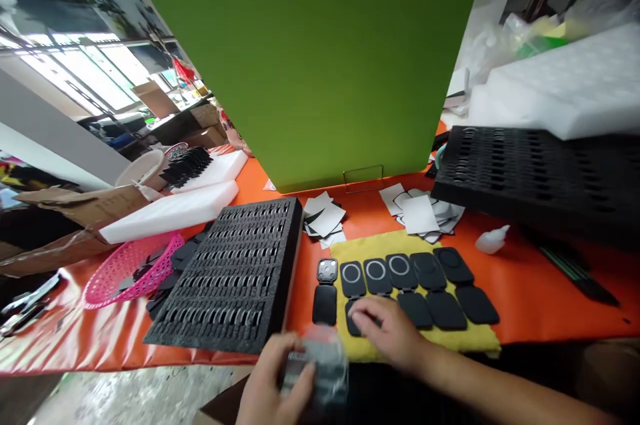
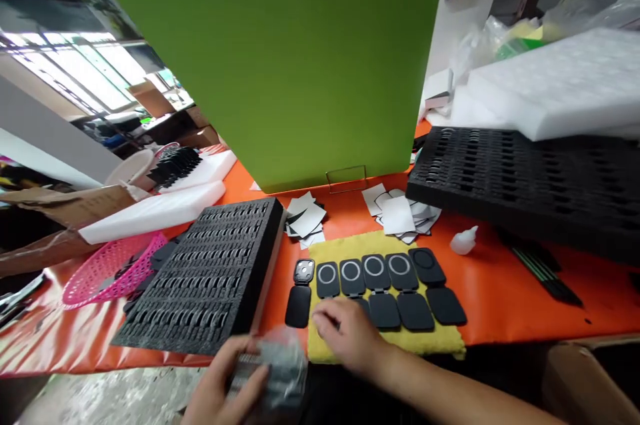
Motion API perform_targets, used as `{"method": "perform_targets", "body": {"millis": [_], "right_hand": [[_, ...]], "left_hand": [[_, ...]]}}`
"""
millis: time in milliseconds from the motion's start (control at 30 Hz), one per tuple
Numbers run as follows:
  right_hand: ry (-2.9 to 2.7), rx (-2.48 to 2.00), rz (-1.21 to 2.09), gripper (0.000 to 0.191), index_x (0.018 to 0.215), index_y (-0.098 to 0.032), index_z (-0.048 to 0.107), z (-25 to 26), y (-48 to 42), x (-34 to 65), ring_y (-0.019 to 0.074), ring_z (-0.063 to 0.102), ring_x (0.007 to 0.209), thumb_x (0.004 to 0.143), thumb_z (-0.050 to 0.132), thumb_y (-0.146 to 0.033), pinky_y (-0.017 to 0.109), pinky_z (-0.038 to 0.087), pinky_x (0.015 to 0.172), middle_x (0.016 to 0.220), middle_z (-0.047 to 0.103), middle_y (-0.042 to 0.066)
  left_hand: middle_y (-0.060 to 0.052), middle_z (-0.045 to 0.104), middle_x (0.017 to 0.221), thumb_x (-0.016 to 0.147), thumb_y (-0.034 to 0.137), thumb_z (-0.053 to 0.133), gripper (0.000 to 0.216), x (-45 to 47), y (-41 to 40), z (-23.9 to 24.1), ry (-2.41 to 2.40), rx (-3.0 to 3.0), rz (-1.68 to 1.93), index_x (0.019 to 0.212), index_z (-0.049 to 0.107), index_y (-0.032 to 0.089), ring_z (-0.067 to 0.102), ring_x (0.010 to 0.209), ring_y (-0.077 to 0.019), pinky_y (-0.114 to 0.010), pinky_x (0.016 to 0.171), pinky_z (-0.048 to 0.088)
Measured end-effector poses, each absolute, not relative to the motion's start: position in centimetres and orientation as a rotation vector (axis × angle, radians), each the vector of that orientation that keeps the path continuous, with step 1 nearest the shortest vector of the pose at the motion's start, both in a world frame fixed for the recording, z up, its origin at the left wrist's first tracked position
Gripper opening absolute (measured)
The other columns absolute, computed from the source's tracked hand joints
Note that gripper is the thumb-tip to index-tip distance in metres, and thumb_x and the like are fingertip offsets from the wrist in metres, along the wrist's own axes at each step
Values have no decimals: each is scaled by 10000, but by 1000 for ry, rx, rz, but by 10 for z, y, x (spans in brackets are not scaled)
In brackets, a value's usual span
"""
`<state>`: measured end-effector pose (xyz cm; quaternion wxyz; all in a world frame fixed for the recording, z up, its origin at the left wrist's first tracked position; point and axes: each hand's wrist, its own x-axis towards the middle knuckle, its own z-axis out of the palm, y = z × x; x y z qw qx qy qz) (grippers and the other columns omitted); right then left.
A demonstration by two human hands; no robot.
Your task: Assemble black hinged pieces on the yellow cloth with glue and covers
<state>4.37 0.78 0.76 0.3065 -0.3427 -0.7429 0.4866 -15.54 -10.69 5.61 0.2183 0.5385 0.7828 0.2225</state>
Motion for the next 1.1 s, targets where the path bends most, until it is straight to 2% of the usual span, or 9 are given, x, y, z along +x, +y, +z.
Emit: {"method": "perform_targets", "body": {"millis": [67,133,267,400,500,667,800,933,1100], "right_hand": [[-1804,-1057,1289,245,836,-195,603,9,30,79,132,553,675,830,407,-341,230,412,642,703,603,11],[-1692,-1160,1287,264,854,-197,595,6,45,110,139,549,650,828,409,-383,235,416,625,656,580,3],[-1594,-1261,1228,283,844,-201,591,-4,55,147,155,557,661,818,414,-420,244,417,620,653,582,7],[-1605,-1284,1186,277,835,-208,586,-12,60,157,157,562,673,832,392,-406,243,416,619,678,598,14],[-1667,-1251,1128,272,831,-210,588,-13,77,155,155,570,721,843,378,-382,238,416,646,755,624,21],[-1839,-1296,890,294,925,-209,601,-8,148,129,169,579,809,853,341,-325,251,407,706,886,645,39],[-2055,-1351,657,306,1062,-219,564,-10,204,87,174,570,861,831,371,-272,246,374,718,989,635,49],[-2122,-1425,601,242,920,-205,605,-19,224,60,170,563,730,797,408,-276,245,338,638,822,647,49],[-1994,-1521,579,238,904,-196,590,-31,224,56,170,545,719,786,414,-305,248,321,631,800,635,50]], "left_hand": [[-2,581,906,720,336,502,170,-123,-46,64,2071,1722,587,880,558,341,570,848,-190,-321,765,473],[-1,557,911,725,305,507,170,-95,19,71,2046,1923,545,893,530,298,563,812,-160,-269,742,458],[-38,520,990,761,290,487,254,-57,137,68,2057,2240,156,1013,503,259,556,838,-168,-260,728,427],[-62,517,969,723,277,555,281,-43,204,51,2011,2298,3,1001,528,245,567,821,-200,-282,679,427],[-61,516,999,713,279,580,363,-49,215,44,1958,2310,-53,1068,502,257,566,861,-198,-275,702,429],[-72,381,1244,661,451,623,781,-66,205,36,1884,2302,50,1313,218,309,505,1035,-223,-280,787,428],[-52,447,1154,698,441,580,644,-70,201,22,1899,2284,112,1261,298,304,525,985,-206,-276,784,429],[-38,483,1075,746,384,520,523,-71,202,12,1916,2287,137,1227,327,314,539,924,-201,-278,731,432],[-54,486,1037,784,414,451,442,-70,201,11,1942,2284,157,1204,358,311,548,878,-222,-296,677,421]]}}
